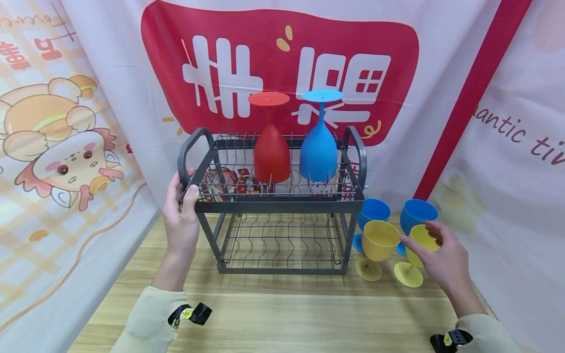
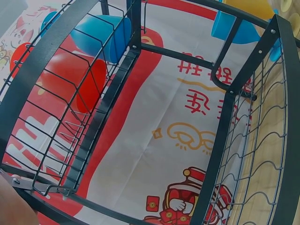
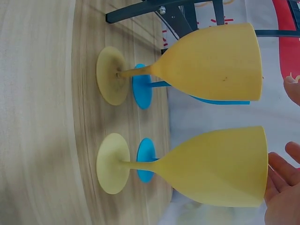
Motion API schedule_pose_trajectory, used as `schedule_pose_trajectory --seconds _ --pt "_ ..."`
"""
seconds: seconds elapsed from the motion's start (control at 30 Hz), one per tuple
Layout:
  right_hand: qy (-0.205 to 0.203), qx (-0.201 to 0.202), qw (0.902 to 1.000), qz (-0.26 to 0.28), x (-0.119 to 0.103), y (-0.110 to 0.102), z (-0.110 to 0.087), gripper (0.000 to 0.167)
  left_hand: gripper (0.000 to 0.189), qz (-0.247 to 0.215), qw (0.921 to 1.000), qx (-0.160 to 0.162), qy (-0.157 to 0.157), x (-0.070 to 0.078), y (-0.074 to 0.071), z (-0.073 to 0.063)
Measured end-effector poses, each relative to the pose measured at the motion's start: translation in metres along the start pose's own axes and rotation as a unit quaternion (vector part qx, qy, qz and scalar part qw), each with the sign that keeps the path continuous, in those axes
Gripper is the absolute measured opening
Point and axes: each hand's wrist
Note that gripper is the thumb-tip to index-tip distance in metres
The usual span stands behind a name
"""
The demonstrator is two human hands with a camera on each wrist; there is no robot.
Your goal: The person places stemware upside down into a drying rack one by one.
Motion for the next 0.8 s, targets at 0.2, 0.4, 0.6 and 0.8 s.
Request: schedule_pose_trajectory --seconds 0.2,0.4,0.6,0.8 --pt "-0.009 0.001 1.0000 -0.001 -0.004 0.000 -0.002 0.096 0.047 0.001 1.0000 -0.001 -0.001 0.000 0.001 0.000" --pt "-0.027 -0.014 0.9995 0.010 -0.019 0.009 -0.004 0.092 0.045 -0.003 1.0000 0.003 0.000 -0.001 0.001 0.000" --pt "-0.036 -0.044 0.9979 0.029 -0.031 0.021 -0.005 0.098 0.046 -0.007 1.0000 0.002 0.004 -0.001 0.000 0.000" --pt "-0.018 -0.064 0.9970 0.039 -0.031 0.034 -0.003 0.110 0.045 -0.005 0.9999 0.001 0.009 -0.001 0.000 0.001"
Point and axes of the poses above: each hand's wrist, its own z-axis towards the middle knuckle, its own y-axis out of the palm, x = y × z, and after that the axes turned 2 degrees about -x, right-handed
